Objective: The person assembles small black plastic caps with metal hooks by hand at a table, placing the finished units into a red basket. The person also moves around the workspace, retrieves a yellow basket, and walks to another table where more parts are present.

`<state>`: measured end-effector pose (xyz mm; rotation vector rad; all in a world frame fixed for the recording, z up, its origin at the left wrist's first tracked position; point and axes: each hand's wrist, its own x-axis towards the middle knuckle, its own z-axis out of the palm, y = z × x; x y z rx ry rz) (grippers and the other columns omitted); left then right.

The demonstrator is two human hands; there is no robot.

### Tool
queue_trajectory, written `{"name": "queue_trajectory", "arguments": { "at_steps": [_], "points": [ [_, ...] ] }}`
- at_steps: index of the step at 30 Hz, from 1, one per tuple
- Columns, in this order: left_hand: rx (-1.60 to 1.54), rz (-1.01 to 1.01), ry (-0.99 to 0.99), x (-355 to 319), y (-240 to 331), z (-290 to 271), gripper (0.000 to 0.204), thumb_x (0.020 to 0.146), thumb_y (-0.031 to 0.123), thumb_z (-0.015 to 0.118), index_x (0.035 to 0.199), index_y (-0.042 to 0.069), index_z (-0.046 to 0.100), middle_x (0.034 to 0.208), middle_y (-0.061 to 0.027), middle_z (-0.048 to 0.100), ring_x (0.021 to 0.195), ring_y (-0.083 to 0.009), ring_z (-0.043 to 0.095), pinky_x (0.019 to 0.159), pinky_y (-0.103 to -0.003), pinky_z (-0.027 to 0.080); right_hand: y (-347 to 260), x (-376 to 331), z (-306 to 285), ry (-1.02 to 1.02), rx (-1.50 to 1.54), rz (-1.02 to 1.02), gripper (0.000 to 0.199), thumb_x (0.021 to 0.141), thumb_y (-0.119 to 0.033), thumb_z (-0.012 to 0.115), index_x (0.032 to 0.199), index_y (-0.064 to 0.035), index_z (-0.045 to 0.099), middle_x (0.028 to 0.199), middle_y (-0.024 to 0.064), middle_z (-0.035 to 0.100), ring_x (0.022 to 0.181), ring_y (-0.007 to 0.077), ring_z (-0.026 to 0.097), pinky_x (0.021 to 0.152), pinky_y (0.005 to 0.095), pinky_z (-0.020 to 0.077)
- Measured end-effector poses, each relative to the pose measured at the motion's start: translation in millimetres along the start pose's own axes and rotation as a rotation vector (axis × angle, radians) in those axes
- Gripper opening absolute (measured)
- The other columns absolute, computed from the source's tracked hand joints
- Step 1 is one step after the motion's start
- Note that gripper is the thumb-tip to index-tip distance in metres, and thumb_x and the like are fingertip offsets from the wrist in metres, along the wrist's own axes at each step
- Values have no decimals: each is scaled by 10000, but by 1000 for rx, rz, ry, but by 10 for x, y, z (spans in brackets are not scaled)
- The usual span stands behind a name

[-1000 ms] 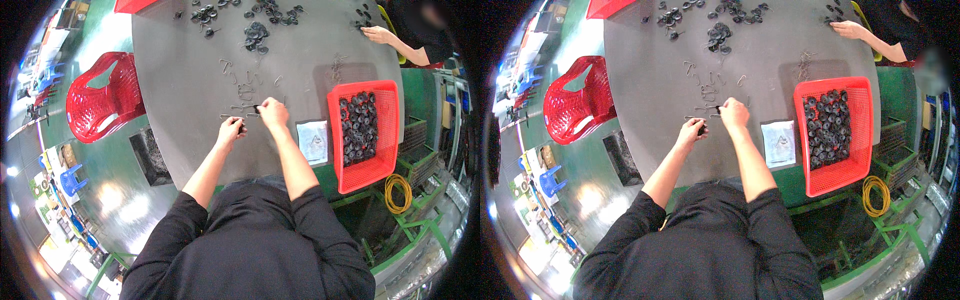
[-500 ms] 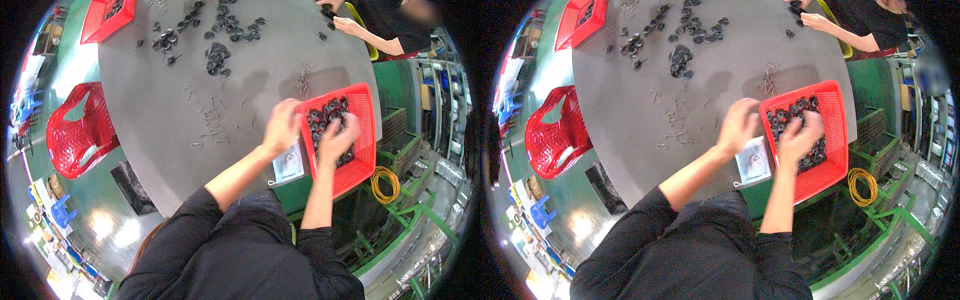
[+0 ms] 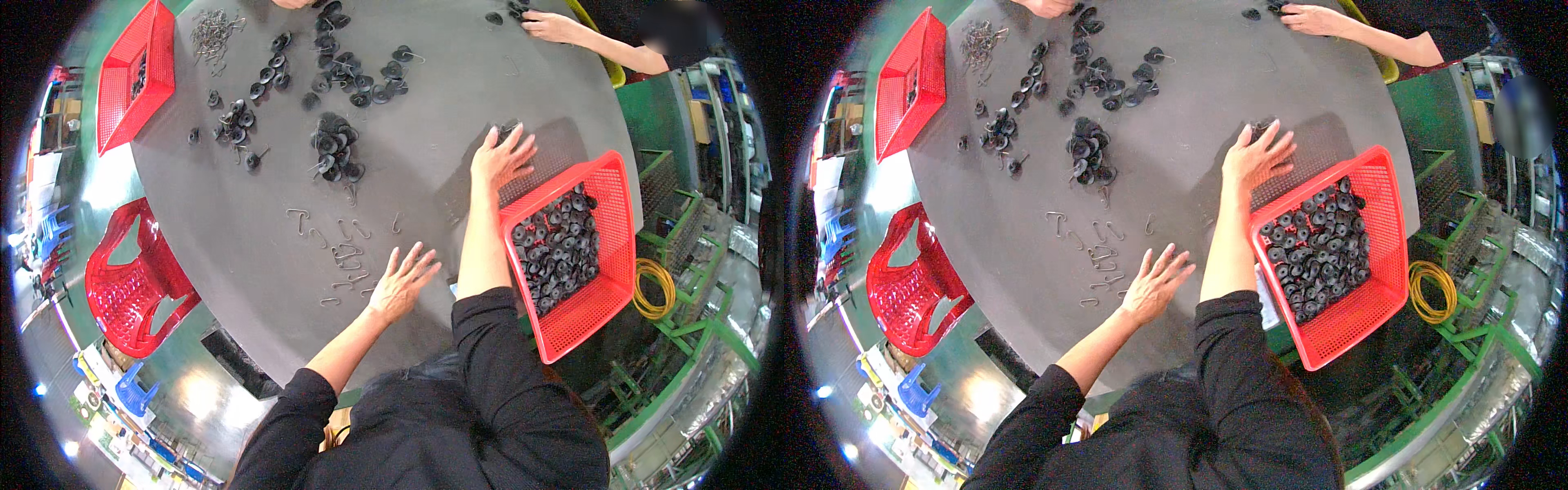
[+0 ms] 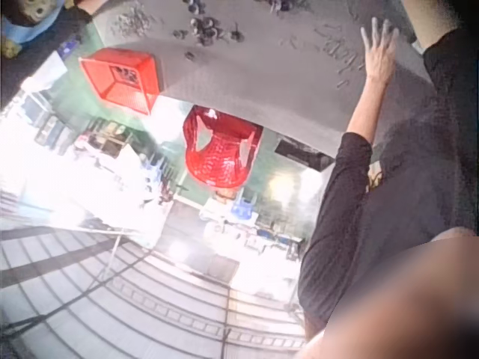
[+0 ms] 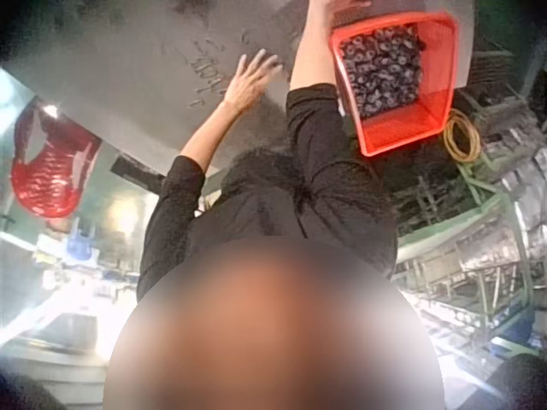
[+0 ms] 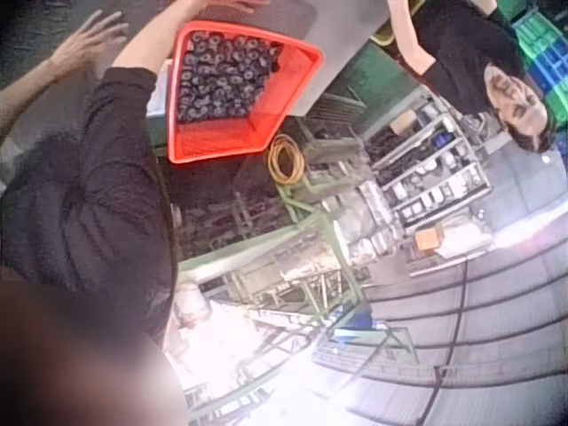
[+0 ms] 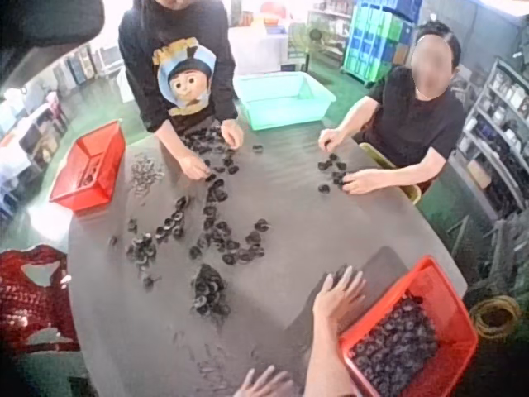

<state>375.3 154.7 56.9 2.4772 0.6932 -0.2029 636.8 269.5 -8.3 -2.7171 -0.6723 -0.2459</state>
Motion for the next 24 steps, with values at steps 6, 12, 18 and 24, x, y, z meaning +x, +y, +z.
{"name": "queue_trajectory", "arguments": {
  "at_steps": [6, 12, 18, 24],
  "points": [
    [-68, -274, 258, -246, -511, -62, 542, 770, 66, 534, 1299, 82, 415, 1396, -95, 325, 1333, -297, 224, 1084, -471, 192, -99, -347, -93, -169, 124, -536, 453, 879, -327, 489, 1283, -124, 461, 1391, 88, 364, 1309, 308, 280, 1053, 547, 178],
    [-133, -526, 742, -76, -1246, -615, 375, 793, 59, 564, 1163, 43, 506, 1259, -136, 444, 1210, -322, 367, 1006, -417, 313, -252, -1728, -854, -599, 445, -1046, 387, 825, -217, 568, 1202, -134, 533, 1322, 77, 442, 1236, 276, 386, 1048, 497, 206],
    [-224, -641, 850, 665, -1764, -1036, 323, 808, 173, 600, 1107, 65, 540, 1097, -108, 544, 1064, -291, 483, 906, -373, 398, -1091, -1227, -563, -488, 622, -793, 300, 768, -109, 616, 1063, -107, 560, 1084, 68, 535, 1007, 281, 522, 849, 408, 422],
    [-220, -703, 740, 926, -1848, -1121, 193, 775, 194, 627, 930, 80, 603, 920, -89, 600, 868, -287, 574, 759, -384, 452, -1755, -811, -265, -564, 436, -873, 346, 717, -113, 668, 1048, -94, 569, 1011, 85, 555, 971, 284, 542, 755, 400, 464]
  ]
}}
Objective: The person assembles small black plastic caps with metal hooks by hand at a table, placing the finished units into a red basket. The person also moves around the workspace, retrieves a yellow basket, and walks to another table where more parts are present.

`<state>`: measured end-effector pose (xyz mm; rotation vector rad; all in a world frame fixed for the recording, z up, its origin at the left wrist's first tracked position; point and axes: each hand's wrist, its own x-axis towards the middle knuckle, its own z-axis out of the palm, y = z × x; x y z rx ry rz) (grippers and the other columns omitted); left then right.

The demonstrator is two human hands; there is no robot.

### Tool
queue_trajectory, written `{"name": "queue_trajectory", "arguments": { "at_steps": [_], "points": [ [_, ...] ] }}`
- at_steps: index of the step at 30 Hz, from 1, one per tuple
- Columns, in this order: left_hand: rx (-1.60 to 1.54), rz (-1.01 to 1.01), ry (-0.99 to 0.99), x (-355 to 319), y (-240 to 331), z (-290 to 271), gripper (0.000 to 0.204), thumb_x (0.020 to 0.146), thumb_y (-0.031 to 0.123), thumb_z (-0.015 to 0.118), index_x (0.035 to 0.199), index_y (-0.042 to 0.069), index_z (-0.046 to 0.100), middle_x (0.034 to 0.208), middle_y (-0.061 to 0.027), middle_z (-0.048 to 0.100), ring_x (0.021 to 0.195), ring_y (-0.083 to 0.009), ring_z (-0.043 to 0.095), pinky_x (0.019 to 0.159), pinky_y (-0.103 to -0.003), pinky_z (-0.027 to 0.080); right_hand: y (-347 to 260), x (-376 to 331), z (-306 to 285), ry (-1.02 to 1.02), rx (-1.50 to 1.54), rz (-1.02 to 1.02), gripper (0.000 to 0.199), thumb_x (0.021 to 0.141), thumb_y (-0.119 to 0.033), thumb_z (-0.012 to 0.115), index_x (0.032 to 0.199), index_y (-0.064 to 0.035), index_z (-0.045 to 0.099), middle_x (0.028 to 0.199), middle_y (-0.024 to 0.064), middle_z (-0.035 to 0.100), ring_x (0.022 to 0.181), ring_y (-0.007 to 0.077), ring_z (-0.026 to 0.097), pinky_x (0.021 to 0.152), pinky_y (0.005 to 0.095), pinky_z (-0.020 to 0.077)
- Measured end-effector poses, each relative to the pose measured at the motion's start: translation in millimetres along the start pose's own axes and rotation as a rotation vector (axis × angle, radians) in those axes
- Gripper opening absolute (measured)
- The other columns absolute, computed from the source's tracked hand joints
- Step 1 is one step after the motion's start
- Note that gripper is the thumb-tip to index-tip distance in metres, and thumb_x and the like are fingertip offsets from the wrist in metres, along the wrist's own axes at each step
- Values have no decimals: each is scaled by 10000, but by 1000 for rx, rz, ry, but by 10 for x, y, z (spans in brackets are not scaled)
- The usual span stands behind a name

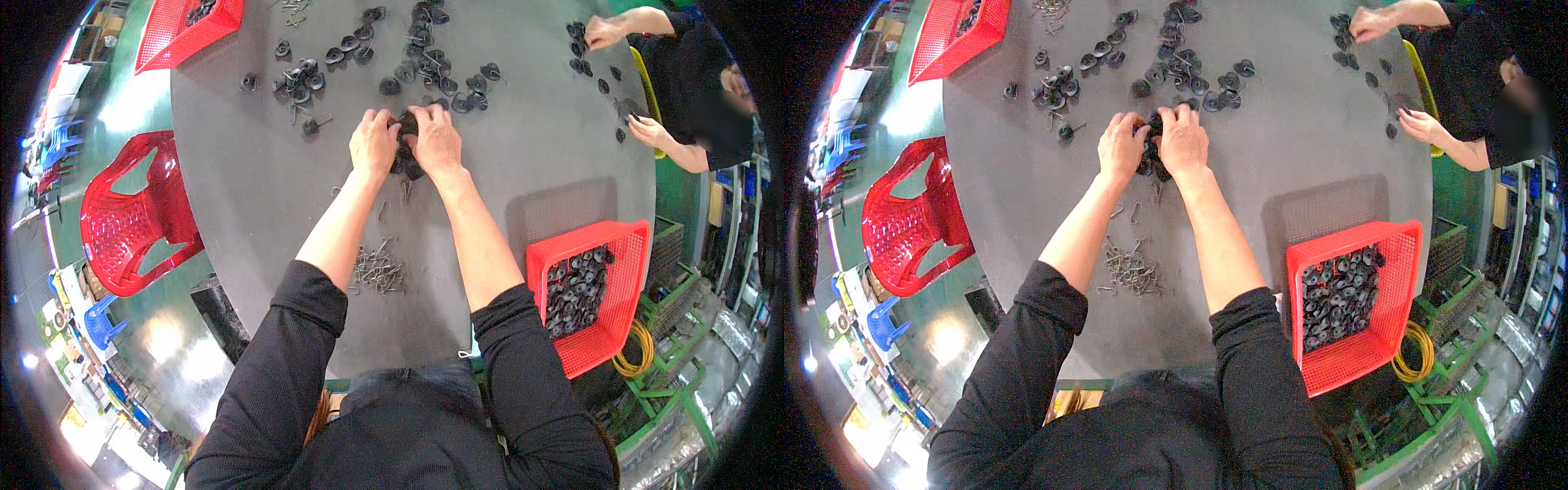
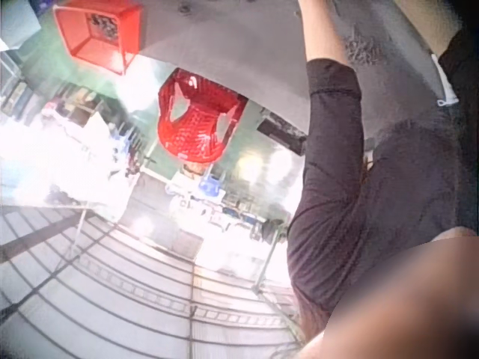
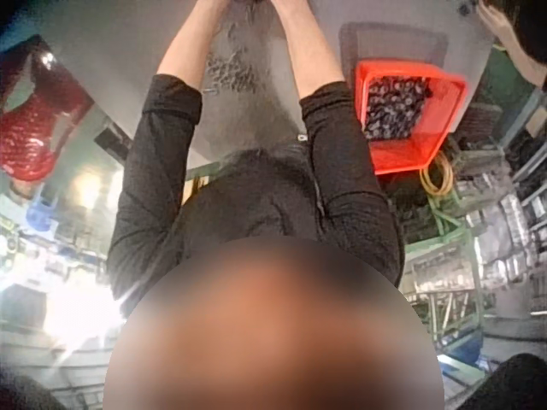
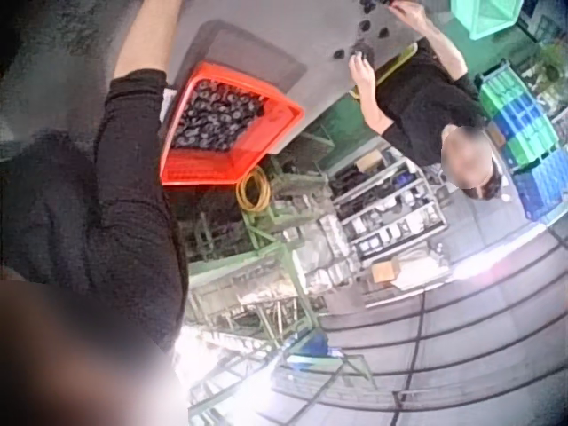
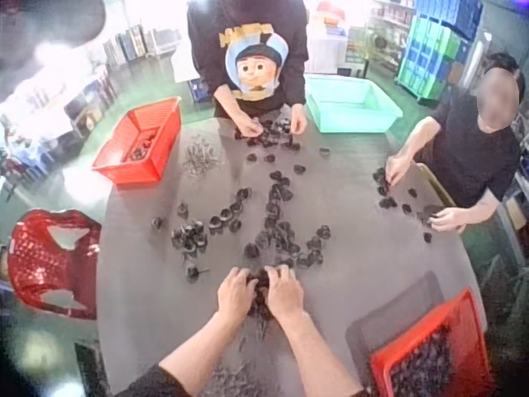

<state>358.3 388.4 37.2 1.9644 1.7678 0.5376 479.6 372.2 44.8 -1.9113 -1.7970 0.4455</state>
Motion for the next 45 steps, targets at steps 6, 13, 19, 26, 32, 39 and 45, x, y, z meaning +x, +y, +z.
{"name": "queue_trajectory", "arguments": {
  "at_steps": [6, 13, 19, 26, 32, 39, 45],
  "points": [
    [-171, -6, 158, -601, -121, -432, 113, 757, 149, 659, 817, 54, 649, 785, -72, 634, 777, -228, 579, 722, -330, 457, 180, -855, -214, -204, 677, 392, 227, 700, -113, 695, 908, -65, 618, 880, 76, 609, 832, 266, 594, 765, 367, 467],
    [-630, -346, 248, -893, -72, -767, 113, 787, 102, 648, 866, 28, 618, 763, -81, 624, 669, -127, 570, 644, -262, 460, 81, -1061, -376, -29, 17, 205, 183, 723, -107, 662, 898, -127, 615, 990, 29, 563, 1004, 229, 506, 806, 380, 415],
    [-785, -556, 52, -1015, -394, -737, 275, 833, 80, 590, 1084, 30, 489, 901, -69, 594, 670, -92, 557, 503, -234, 457, -263, -691, 72, -109, -47, -12, 243, 701, -174, 699, 922, -145, 604, 948, 25, 545, 954, 231, 521, 751, 384, 432],
    [-915, -795, -175, -1063, -648, -864, 244, 785, 122, 672, 1005, 49, 594, 782, 3, 607, 648, -70, 549, 525, -195, 430, -611, -797, 317, -229, -161, -47, 261, 678, -239, 725, 880, -121, 609, 942, 43, 544, 958, 233, 527, 765, 386, 434],
    [-594, -789, -201, -1191, -983, -751, 169, 804, 151, 646, 929, 37, 652, 814, -14, 637, 690, -78, 555, 565, -237, 447, -675, -831, 59, -481, 475, 255, 225, 697, -220, 716, 836, -67, 627, 793, 91, 659, 775, 252, 639, 692, 379, 483],
    [-1005, -784, -339, -1232, -751, -809, 167, 802, 132, 645, 939, 37, 633, 776, -5, 626, 642, -70, 550, 554, -203, 435, -189, -1134, -385, -430, 770, 551, 233, 732, -96, 663, 958, -61, 619, 775, 68, 661, 605, 142, 633, 600, 299, 490],
    [-943, -795, -461, -1344, -730, -782, 180, 803, 130, 662, 948, 41, 603, 759, -3, 609, 603, -63, 551, 525, -202, 447, 180, -1448, -505, -366, 545, 629, 249, 695, -104, 707, 922, -43, 625, 734, 53, 642, 572, 124, 602, 566, 278, 477]
  ]
}}
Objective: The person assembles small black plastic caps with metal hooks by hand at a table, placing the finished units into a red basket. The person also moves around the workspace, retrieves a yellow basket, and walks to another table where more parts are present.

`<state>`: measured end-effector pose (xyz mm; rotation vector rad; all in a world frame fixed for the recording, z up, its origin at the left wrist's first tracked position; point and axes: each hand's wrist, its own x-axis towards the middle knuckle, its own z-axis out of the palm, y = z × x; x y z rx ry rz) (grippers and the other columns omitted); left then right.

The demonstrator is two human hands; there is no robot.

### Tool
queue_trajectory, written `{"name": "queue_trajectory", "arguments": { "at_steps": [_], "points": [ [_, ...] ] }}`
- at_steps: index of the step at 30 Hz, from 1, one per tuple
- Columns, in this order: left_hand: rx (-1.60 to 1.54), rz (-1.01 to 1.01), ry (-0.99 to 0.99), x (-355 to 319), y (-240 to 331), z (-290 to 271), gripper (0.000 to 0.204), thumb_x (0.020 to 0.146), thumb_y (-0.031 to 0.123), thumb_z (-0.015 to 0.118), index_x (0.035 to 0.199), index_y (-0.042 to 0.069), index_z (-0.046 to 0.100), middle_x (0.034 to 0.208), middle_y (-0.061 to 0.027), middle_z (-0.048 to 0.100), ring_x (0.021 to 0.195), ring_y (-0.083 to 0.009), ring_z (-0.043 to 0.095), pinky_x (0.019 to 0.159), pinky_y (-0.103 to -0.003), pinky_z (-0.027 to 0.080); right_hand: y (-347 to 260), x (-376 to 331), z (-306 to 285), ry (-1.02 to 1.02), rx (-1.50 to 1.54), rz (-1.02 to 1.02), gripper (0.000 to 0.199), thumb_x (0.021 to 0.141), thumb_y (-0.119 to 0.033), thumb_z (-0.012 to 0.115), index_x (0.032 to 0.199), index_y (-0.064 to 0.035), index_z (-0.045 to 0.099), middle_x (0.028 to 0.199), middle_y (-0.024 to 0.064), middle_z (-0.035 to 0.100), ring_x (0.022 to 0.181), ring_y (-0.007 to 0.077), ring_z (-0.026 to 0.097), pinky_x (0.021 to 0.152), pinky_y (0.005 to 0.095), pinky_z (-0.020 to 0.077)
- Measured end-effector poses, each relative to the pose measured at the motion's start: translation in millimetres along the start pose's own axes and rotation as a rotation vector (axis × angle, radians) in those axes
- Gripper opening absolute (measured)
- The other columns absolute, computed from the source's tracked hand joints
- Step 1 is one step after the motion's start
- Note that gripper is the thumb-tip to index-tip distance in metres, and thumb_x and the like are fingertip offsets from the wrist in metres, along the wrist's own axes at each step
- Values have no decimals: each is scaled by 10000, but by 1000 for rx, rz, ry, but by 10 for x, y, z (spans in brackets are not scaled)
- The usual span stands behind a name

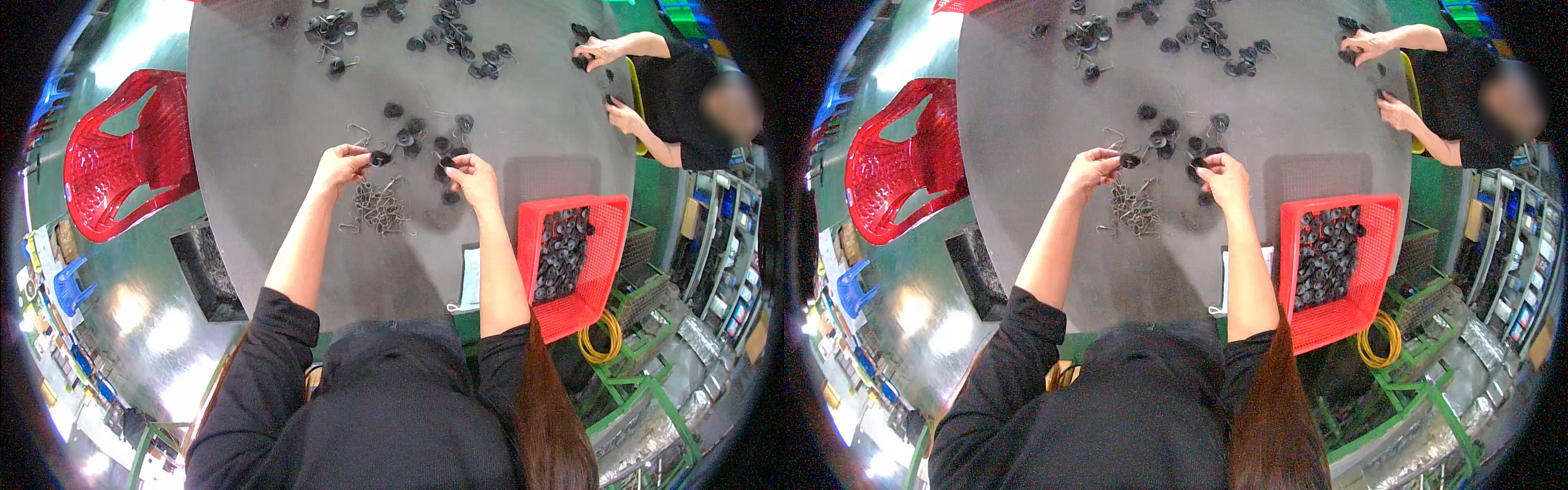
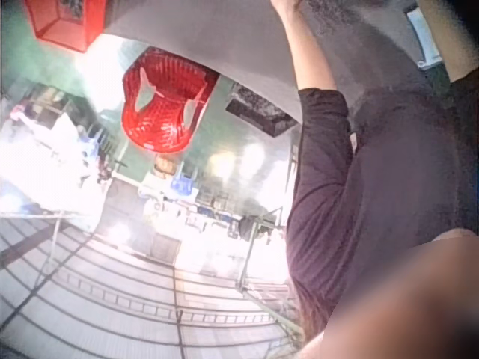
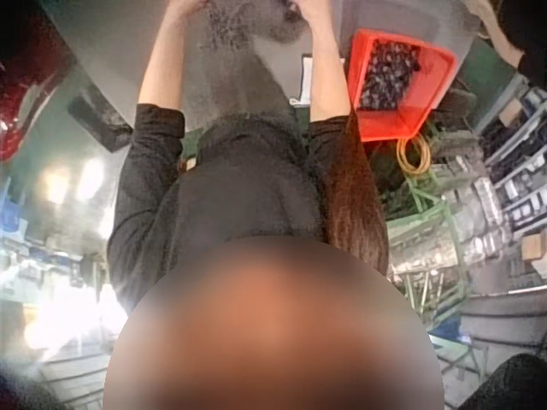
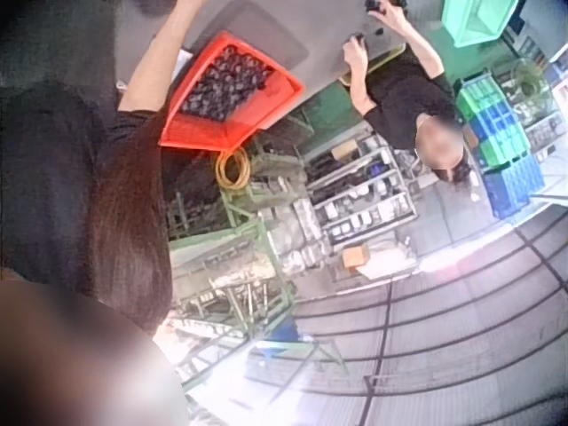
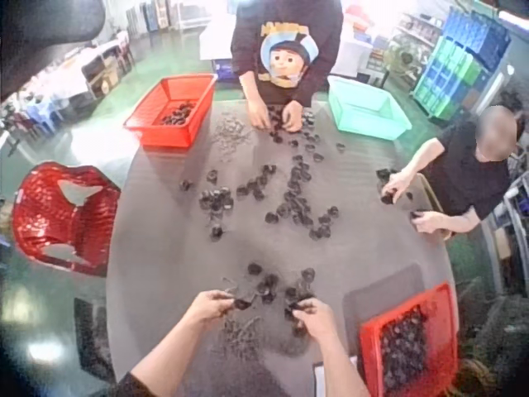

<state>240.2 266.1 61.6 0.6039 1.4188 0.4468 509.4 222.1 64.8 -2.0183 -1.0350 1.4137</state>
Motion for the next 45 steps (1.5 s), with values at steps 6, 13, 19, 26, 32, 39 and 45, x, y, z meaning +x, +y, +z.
{"name": "queue_trajectory", "arguments": {
  "at_steps": [6, 13, 19, 26, 32, 39, 45],
  "points": [
    [-143, -110, -57, 8, 19, -6, 204, 776, 120, 700, 935, 30, 608, 724, -12, 607, 587, -70, 558, 474, -184, 441, 259, -168, -215, 28, 8, 35, 243, 696, -70, 707, 929, -44, 641, 695, 11, 601, 584, 79, 551, 521, 218, 432],
    [914, 421, 403, -116, 95, 333, 210, 749, 266, 684, 882, 104, 677, 876, -75, 609, 822, -247, 586, 739, -360, 497, 275, -410, -358, 38, 401, 233, 242, 763, -110, 672, 1001, -83, 639, 775, -32, 616, 600, 34, 522, 530, 187, 392],
    [977, 776, 330, 174, 259, 1173, 304, 714, 277, 697, 936, 88, 610, 951, -92, 561, 952, -276, 535, 769, -398, 481, 300, -374, -458, -30, 1008, 209, 146, 815, -162, 575, 950, -108, 582, 826, 0, 573, 723, 127, 553, 538, 256, 422],
    [1142, 908, 204, 356, 215, 1717, 362, 715, 186, 692, 1013, 112, 500, 969, -81, 498, 928, -269, 533, 730, -397, 490, 261, -223, -491, -184, 1156, 164, 128, 834, -171, 557, 935, -94, 539, 807, 25, 540, 726, 164, 539, 543, 249, 403],
    [834, 958, 218, 623, 141, 1671, 158, 786, 74, 565, 942, 72, 534, 886, -113, 560, 872, -302, 569, 711, -403, 477, 285, -263, -422, -157, 998, 242, 112, 826, -180, 584, 915, -120, 552, 786, -14, 530, 716, 129, 529, 557, 250, 388],
    [719, 1025, 247, 320, 602, 1223, 172, 764, 39, 631, 926, 23, 574, 815, -126, 648, 746, -235, 637, 660, -315, 491, 188, -302, -323, -50, 633, 195, 173, 817, -204, 617, 939, -87, 579, 737, -28, 543, 654, 77, 518, 544, 232, 402],
    [588, 843, 91, -76, 903, 983, 240, 732, 24, 625, 959, 7, 550, 790, -163, 649, 761, -301, 642, 669, -350, 491, -337, -204, 65, 120, 102, -206, 300, 752, -242, 699, 969, -59, 603, 736, 17, 582, 678, 133, 546, 616, 279, 441]
  ]
}}
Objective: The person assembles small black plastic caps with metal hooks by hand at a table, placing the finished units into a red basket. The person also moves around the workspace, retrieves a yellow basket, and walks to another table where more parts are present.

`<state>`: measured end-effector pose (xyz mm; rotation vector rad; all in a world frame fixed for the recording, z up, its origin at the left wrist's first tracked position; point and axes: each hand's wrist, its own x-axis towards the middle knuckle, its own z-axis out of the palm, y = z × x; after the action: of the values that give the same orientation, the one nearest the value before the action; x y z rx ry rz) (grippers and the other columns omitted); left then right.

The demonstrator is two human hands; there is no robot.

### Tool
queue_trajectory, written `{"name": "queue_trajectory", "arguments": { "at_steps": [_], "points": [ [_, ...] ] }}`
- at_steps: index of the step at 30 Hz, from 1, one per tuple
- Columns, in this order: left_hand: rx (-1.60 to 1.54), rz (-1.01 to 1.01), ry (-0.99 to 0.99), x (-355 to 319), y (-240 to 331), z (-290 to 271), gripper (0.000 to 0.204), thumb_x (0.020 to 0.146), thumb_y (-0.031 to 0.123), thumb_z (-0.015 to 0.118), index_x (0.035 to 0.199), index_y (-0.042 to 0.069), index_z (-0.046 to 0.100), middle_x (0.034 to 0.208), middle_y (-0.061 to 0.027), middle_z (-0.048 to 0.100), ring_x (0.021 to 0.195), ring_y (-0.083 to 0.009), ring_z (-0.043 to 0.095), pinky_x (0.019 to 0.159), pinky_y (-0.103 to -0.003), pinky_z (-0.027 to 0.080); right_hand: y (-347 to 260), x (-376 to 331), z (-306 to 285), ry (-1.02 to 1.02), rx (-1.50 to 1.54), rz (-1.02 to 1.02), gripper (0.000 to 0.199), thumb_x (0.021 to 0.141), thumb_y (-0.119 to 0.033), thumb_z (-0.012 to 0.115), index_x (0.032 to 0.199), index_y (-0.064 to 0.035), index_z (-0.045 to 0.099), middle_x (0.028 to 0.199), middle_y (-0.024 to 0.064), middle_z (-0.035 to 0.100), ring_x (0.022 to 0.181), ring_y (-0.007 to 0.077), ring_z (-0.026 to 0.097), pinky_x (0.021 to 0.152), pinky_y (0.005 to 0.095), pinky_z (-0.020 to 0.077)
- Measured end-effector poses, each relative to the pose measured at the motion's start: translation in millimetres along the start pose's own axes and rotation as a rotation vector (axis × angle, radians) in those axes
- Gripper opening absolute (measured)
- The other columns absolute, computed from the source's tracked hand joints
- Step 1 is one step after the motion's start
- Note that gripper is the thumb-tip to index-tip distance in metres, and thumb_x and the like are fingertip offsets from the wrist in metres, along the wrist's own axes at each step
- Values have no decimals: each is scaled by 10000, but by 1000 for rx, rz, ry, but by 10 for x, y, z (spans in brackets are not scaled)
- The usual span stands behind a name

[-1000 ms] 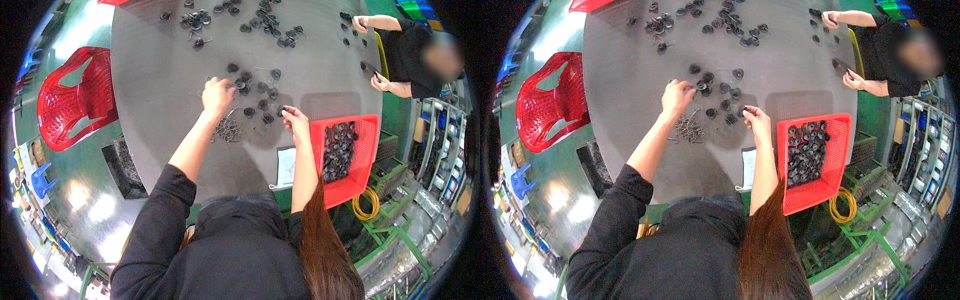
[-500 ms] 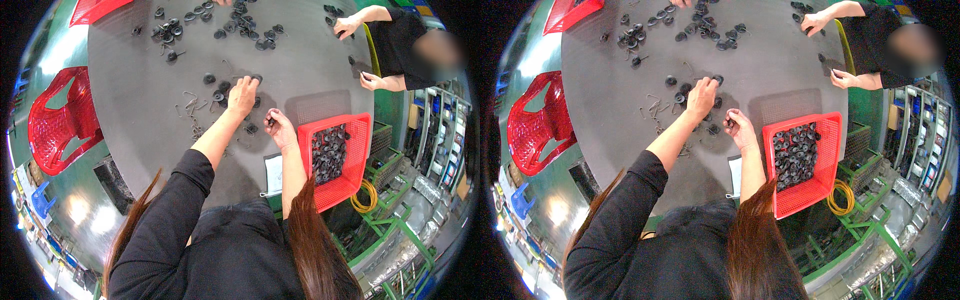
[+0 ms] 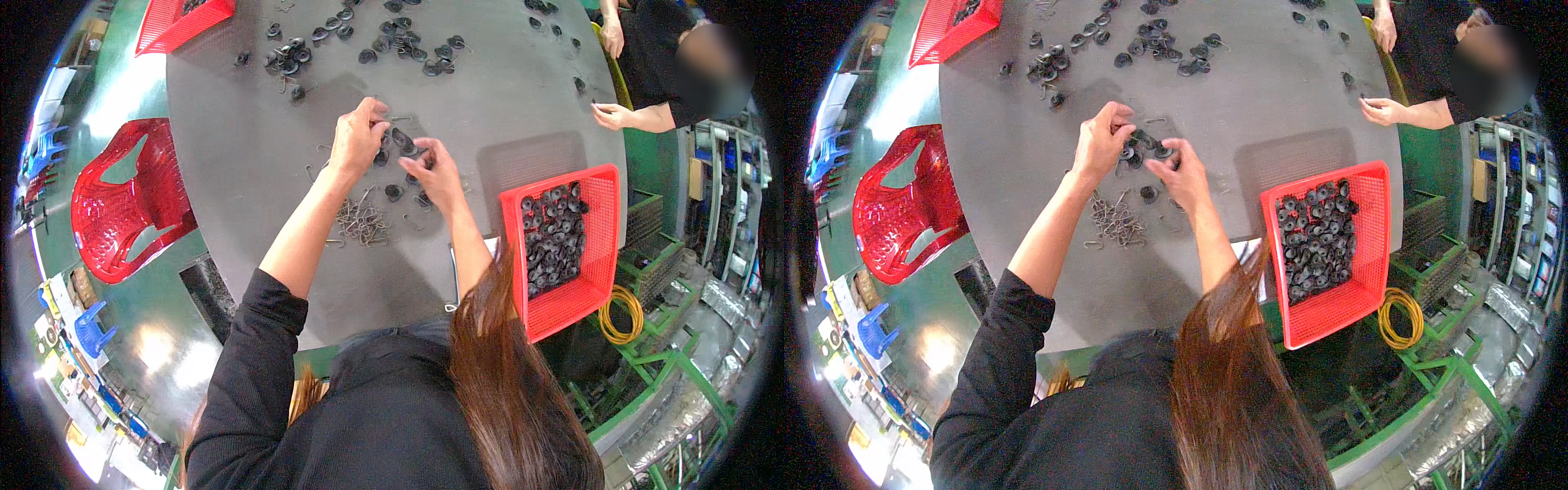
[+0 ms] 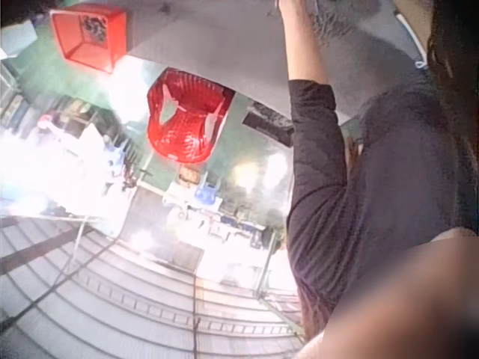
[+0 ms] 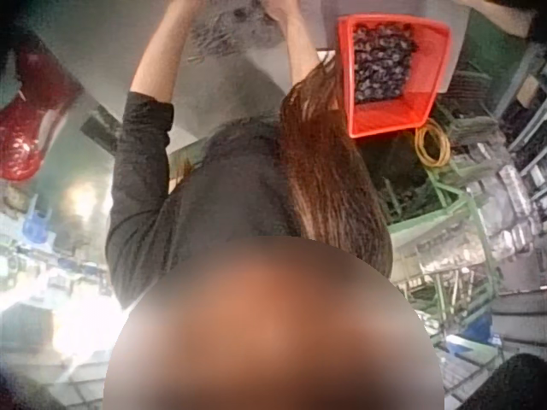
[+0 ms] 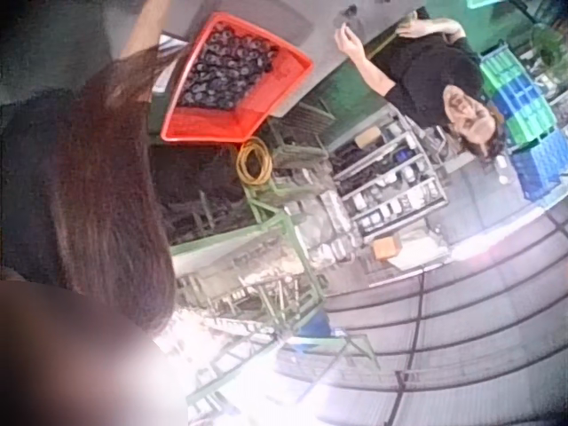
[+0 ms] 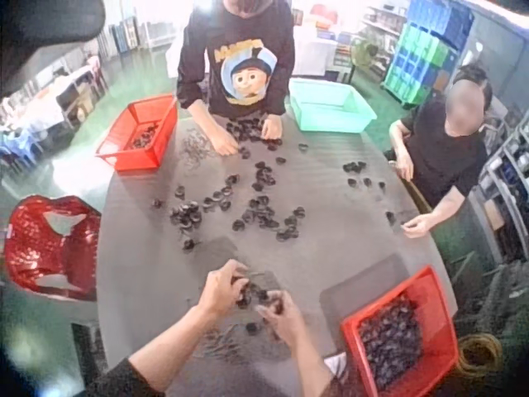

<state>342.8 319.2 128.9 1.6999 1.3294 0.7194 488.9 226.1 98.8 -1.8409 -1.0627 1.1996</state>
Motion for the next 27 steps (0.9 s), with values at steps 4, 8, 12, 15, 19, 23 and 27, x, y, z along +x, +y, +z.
{"name": "queue_trajectory", "arguments": {
  "at_steps": [4, 8, 12, 15, 19, 23, 27],
  "points": [
    [-16, -94, -71, -73, 93, -193, 284, 741, 33, 632, 1018, 12, 570, 792, -114, 656, 667, -158, 632, 607, -281, 501, -464, -33, 270, 38, -241, -139, 312, 735, -243, 708, 985, -81, 617, 835, 78, 640, 759, 214, 613, 673, 333, 471],
    [-44, -194, -263, -36, 73, -419, 383, 735, 33, 633, 1110, 7, 560, 756, -95, 655, 623, -115, 606, 550, -247, 487, -356, 17, 289, -32, -255, -270, 302, 742, -223, 687, 996, -80, 611, 902, 98, 644, 837, 276, 614, 710, 376, 473],
    [-226, -264, -554, 6, 24, -529, 454, 735, 43, 641, 1174, -1, 535, 726, -77, 656, 597, -99, 585, 530, -231, 475, -430, -24, 246, -77, -242, -278, 239, 742, -187, 659, 953, -82, 621, 907, 120, 640, 843, 302, 611, 719, 401, 471],
    [-124, -147, -667, 57, 74, -472, 483, 740, 58, 649, 1195, -24, 509, 731, -62, 655, 610, -98, 574, 525, -247, 464, -301, -213, 194, -2, -339, -359, 213, 727, -179, 651, 903, -61, 630, 851, 134, 641, 792, 303, 615, 697, 393, 474],
    [-621, -492, -656, -38, -175, -551, 565, 762, 103, 683, 1268, 18, 446, 899, -48, 628, 671, -101, 562, 582, -225, 446, -269, 18, 188, -165, -179, -147, 217, 718, -199, 659, 830, -15, 629, 729, 118, 640, 689, 293, 604, 651, 355, 469],
    [-584, -632, -272, -117, -686, -538, 420, 778, 162, 672, 1158, 38, 542, 898, -59, 625, 764, -139, 585, 671, -281, 476, -330, -66, 128, -127, -301, 23, 214, 736, -246, 671, 807, -44, 665, 675, 86, 623, 644, 191, 566, 621, 325, 447],
    [371, -157, -13, -272, -1027, -322, 321, 737, 198, 684, 1023, 68, 618, 915, -104, 629, 833, -255, 596, 743, -355, 478, -175, -100, 75, -49, -515, -49, 214, 747, -287, 673, 799, -79, 669, 759, 96, 652, 746, 273, 621, 666, 385, 469]
  ]
}}
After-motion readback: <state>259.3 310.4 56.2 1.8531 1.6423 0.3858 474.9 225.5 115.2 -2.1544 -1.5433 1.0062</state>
